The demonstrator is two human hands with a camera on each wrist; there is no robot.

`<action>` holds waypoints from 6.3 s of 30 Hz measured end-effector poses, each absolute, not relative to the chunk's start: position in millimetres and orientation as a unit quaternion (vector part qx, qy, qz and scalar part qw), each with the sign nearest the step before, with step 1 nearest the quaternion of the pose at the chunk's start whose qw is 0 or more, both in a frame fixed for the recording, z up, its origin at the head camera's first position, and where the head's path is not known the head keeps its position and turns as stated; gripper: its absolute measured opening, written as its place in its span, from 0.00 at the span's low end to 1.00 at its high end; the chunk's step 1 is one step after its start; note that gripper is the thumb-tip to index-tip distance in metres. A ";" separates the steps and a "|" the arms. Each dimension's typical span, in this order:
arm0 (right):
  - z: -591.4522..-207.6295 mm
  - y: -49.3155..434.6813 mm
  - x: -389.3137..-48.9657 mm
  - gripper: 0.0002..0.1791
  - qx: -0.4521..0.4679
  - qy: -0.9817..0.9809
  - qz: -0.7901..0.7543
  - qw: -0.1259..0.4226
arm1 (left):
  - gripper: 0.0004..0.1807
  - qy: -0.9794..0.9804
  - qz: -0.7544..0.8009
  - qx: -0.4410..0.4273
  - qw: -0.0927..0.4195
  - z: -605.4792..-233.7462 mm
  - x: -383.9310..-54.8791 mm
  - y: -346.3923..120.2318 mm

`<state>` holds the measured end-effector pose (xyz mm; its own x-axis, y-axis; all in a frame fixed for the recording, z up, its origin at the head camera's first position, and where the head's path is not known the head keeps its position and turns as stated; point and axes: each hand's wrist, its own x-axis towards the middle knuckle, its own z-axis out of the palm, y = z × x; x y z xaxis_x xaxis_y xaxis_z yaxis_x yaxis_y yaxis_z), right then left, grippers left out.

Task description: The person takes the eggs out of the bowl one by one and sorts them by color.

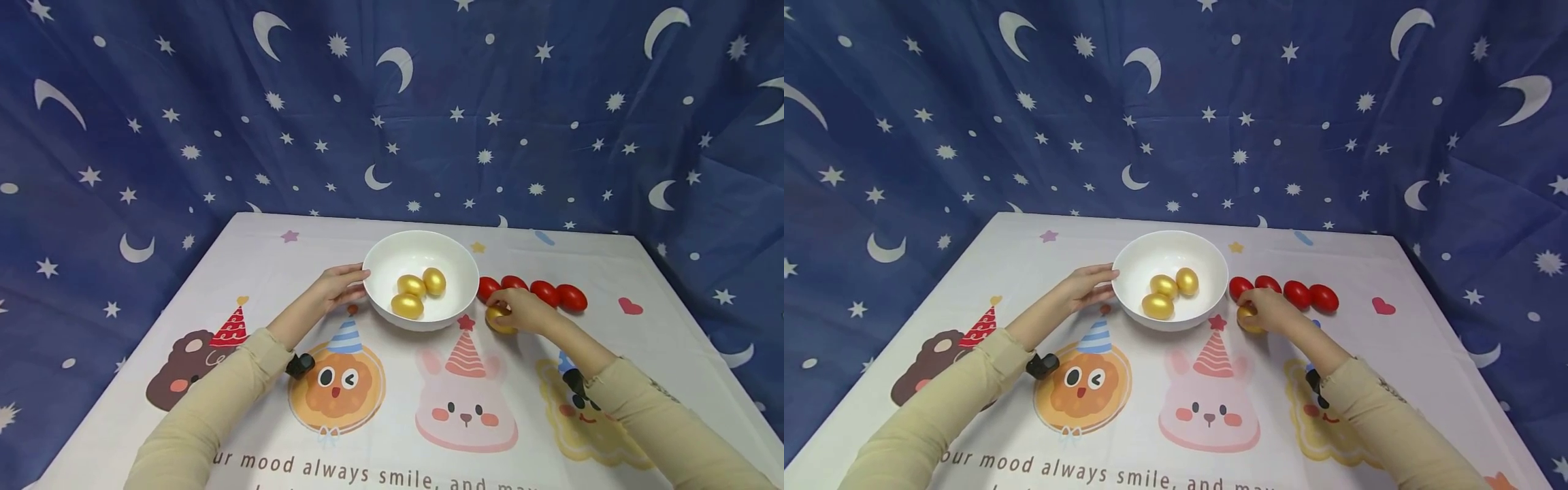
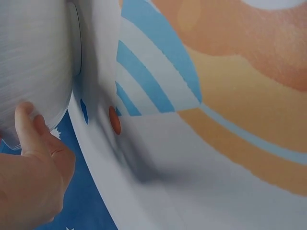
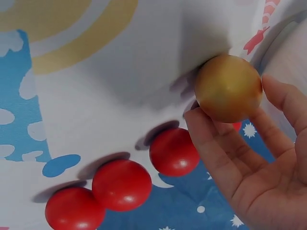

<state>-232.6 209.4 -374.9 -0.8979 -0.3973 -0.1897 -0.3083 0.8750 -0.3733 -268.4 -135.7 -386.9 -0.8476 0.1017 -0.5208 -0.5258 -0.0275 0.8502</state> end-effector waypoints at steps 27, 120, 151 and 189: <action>-344.5 210.9 -231.6 0.14 -0.184 0.963 -0.168 0.102 | 0.30 0.651 0.711 -0.154 0.216 -386.6 -266.1 -135.6; -299.4 77.5 -338.4 0.11 -0.128 0.936 -0.159 0.287 | 0.28 0.660 0.701 -0.156 0.220 -384.0 -269.7 -134.2; -329.7 71.3 -344.9 0.21 -0.040 0.902 -0.113 0.415 | 0.28 0.661 0.698 -0.159 0.226 -388.7 -268.2 -135.9; -320.3 83.8 -339.3 0.06 -0.102 0.920 -0.144 0.351 | 0.28 0.658 0.703 -0.155 0.221 -388.3 -264.4 -134.6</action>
<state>-339.3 83.8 -320.3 -0.7329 -0.2889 -0.6159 -0.0862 0.9375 -0.3372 -264.4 -134.6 -388.3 -0.8539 0.1070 -0.5093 -0.5152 -0.0357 0.8563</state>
